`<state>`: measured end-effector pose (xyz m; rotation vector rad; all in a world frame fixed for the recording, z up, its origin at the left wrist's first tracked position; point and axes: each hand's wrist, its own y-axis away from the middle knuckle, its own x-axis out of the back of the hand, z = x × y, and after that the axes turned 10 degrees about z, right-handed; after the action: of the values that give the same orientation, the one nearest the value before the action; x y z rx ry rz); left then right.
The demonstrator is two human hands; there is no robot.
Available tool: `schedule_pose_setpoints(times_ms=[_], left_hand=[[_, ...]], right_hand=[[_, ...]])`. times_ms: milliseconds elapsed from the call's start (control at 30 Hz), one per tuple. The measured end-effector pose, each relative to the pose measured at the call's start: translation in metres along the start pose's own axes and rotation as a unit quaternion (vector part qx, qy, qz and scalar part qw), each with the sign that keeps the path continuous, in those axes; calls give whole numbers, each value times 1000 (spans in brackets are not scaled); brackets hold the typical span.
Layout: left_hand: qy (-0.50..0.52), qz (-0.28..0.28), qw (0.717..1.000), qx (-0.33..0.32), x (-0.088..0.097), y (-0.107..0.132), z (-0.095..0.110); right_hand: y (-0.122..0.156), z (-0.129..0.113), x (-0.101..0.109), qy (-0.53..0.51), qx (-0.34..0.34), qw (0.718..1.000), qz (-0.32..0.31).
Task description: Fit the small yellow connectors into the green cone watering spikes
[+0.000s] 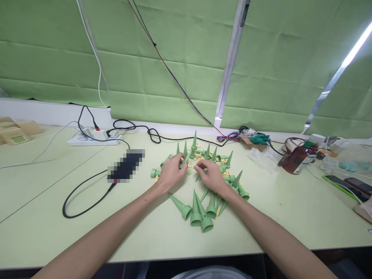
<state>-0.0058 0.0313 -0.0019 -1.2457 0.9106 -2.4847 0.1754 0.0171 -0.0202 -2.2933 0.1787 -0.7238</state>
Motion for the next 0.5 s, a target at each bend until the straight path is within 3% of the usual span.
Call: schedule_pose_setpoints(times_ms=[233, 500], left_hand=[[34, 3, 999, -8, -1, 4, 6], [134, -27, 990, 41, -7, 5, 3]], right_hand=[[0, -1, 0, -17, 2, 1000, 1], [1, -1, 0, -29, -6, 1000, 6]])
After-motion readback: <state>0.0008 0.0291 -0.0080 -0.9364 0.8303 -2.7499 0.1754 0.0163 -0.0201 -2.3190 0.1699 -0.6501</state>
